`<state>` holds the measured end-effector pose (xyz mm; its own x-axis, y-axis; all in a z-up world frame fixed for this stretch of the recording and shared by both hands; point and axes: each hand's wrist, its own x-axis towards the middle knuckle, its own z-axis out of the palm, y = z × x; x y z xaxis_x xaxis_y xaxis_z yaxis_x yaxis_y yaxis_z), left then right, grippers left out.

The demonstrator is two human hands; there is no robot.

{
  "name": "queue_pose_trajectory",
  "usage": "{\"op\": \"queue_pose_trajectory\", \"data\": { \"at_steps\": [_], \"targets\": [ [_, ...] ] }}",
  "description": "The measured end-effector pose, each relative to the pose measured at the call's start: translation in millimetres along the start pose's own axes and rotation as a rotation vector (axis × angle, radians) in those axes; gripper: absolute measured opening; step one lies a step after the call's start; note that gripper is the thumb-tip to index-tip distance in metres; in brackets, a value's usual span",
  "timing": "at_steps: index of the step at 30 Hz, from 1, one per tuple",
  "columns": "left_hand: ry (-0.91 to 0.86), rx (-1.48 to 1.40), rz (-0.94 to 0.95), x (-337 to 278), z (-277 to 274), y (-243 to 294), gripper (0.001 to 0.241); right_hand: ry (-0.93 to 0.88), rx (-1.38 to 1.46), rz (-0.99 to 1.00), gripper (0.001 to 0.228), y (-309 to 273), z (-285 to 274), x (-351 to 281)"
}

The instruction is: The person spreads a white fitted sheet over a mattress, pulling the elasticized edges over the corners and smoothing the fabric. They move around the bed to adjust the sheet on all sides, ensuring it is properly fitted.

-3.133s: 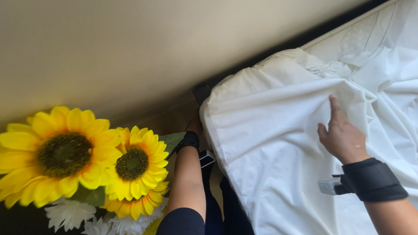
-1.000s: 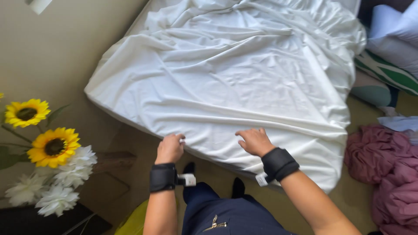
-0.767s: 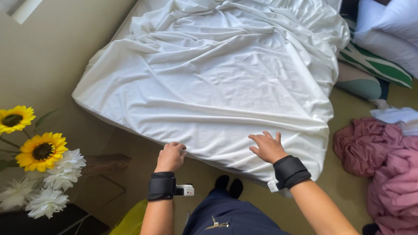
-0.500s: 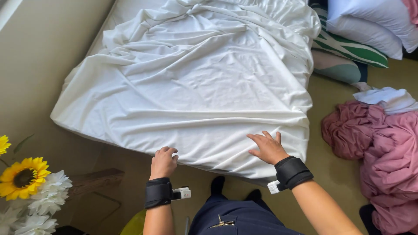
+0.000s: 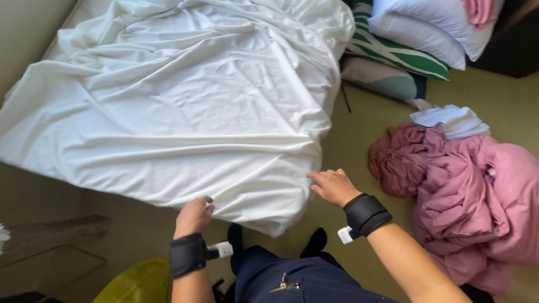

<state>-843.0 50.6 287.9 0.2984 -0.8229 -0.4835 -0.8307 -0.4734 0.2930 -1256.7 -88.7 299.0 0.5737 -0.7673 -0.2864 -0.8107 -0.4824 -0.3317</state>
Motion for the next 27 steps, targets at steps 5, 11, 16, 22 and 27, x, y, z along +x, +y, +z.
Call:
{"op": "queue_pose_trajectory", "data": {
  "at_steps": [5, 11, 16, 22, 27],
  "targets": [
    [-0.098, -0.076, 0.09, -20, 39, 94, 0.033, -0.028, -0.077, 0.026, 0.032, 65, -10, -51],
    [-0.139, -0.072, 0.187, -18, 38, 181, 0.031, 0.085, -0.04, 0.027, 0.02, 127, -14, -75],
    [-0.031, -0.118, 0.238, -4, 25, 218, 0.03, 0.102, -0.045, -0.002, 0.017, 163, -27, -59],
    [-0.016, -0.123, 0.276, 60, 7, 290, 0.028, 0.12, -0.004, 0.066, 0.018, 232, -71, -26],
    [0.079, -0.012, 0.514, 140, -8, 375, 0.022, 0.139, -0.034, 0.189, 0.023, 311, -126, 0]
  ]
}}
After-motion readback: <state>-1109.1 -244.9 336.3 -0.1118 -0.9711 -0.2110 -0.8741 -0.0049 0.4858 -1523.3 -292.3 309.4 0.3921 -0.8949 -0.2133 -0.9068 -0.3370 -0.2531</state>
